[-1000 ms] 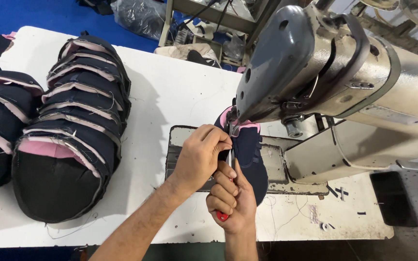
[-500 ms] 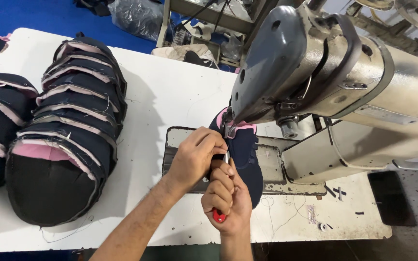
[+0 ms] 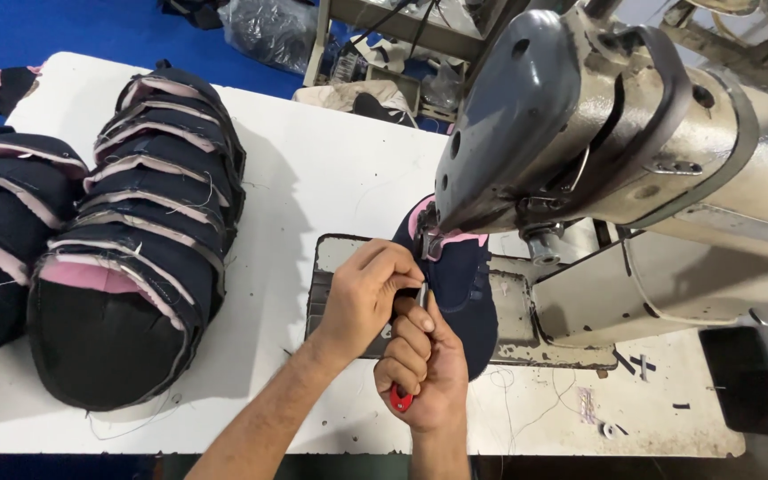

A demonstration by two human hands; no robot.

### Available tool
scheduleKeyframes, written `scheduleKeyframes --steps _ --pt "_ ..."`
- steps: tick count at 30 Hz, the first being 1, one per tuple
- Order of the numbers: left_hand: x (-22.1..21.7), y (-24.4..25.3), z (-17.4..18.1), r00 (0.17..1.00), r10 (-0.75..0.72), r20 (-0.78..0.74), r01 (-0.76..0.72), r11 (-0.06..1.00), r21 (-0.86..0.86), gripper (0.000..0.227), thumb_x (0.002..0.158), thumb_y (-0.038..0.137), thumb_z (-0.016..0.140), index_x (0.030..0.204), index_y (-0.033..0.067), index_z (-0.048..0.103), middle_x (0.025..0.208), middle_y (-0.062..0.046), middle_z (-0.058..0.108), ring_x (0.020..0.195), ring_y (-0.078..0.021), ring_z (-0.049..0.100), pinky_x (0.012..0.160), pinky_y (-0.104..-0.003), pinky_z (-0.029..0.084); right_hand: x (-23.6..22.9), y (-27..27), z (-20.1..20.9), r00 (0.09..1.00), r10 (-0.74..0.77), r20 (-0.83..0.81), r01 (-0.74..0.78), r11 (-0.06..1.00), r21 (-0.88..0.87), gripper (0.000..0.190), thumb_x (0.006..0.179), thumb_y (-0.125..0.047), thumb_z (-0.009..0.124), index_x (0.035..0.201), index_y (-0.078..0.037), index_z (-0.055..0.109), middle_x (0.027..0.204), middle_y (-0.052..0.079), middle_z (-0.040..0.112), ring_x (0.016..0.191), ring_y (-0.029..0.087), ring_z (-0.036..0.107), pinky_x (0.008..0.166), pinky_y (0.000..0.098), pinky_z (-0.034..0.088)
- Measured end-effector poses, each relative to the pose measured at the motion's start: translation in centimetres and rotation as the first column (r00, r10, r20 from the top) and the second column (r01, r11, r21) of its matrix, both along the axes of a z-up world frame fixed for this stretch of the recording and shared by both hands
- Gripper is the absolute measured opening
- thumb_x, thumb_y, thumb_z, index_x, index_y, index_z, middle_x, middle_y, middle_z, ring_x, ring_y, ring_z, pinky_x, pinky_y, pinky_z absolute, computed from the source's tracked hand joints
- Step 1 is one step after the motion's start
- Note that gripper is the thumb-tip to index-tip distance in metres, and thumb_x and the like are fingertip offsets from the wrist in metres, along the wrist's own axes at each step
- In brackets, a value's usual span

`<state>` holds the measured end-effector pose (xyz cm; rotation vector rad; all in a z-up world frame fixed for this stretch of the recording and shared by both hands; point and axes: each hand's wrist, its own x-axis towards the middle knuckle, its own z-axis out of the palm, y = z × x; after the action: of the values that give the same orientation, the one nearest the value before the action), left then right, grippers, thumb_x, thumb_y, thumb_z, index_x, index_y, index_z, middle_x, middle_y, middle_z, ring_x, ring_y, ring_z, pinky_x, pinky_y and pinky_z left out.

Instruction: The person operates a sewing machine to stitch a dark blue slipper with pink lining. They guide the slipper under the needle, sew along the edges, and use red scissors to cut the thread. The person then picks up another slipper and prepares it for sewing.

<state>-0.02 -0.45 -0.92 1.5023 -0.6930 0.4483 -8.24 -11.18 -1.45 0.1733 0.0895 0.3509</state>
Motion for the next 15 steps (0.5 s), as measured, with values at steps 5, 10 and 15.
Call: scheduleKeyframes --steps 5,10,15 --pt "-0.7 0.2 1.1 0.993 -0.008 -0.114 0.008 1.0 0.002 0.012 0.091 -0.014 0.065 0.093 -0.0018 0.064 0.088 -0.007 0.065 0.076 -0.0181 0.069 0.066 -0.027 0.059 -0.5 -0.2 0.3 1.0 0.008 0.007 -0.008 1.0 -0.023 0.039 0.112 -0.038 0.042 0.083 -0.013 0.046 0.054 -0.005 0.025 0.04 0.007 0.018 0.036 0.0228 0.021" --pt "-0.8 1.6 2.5 0.975 0.029 0.222 -0.051 0.994 0.096 0.013 0.084 -0.009 0.069 0.094 -0.0012 0.066 0.095 -0.013 0.064 0.083 -0.0254 0.066 0.07 -0.031 0.058 -1.5 -0.2 0.4 1.0 0.009 0.027 -0.006 0.996 -0.094 0.037 0.112 -0.038 0.042 0.084 -0.013 0.046 0.055 -0.005 0.027 0.04 0.007 0.02 0.035 0.0227 0.022" --pt "-0.6 0.9 2.2 0.978 0.086 0.191 -0.108 0.988 0.11 0.014 0.083 -0.009 0.068 0.091 0.002 0.067 0.091 -0.01 0.069 0.082 -0.0239 0.067 0.071 -0.032 0.058 -1.7 -0.1 0.3 0.998 -0.019 -0.062 0.008 0.984 -0.177 0.038 0.109 -0.041 0.042 0.084 -0.012 0.044 0.058 -0.005 0.032 0.04 0.006 0.025 0.035 0.0216 0.022"
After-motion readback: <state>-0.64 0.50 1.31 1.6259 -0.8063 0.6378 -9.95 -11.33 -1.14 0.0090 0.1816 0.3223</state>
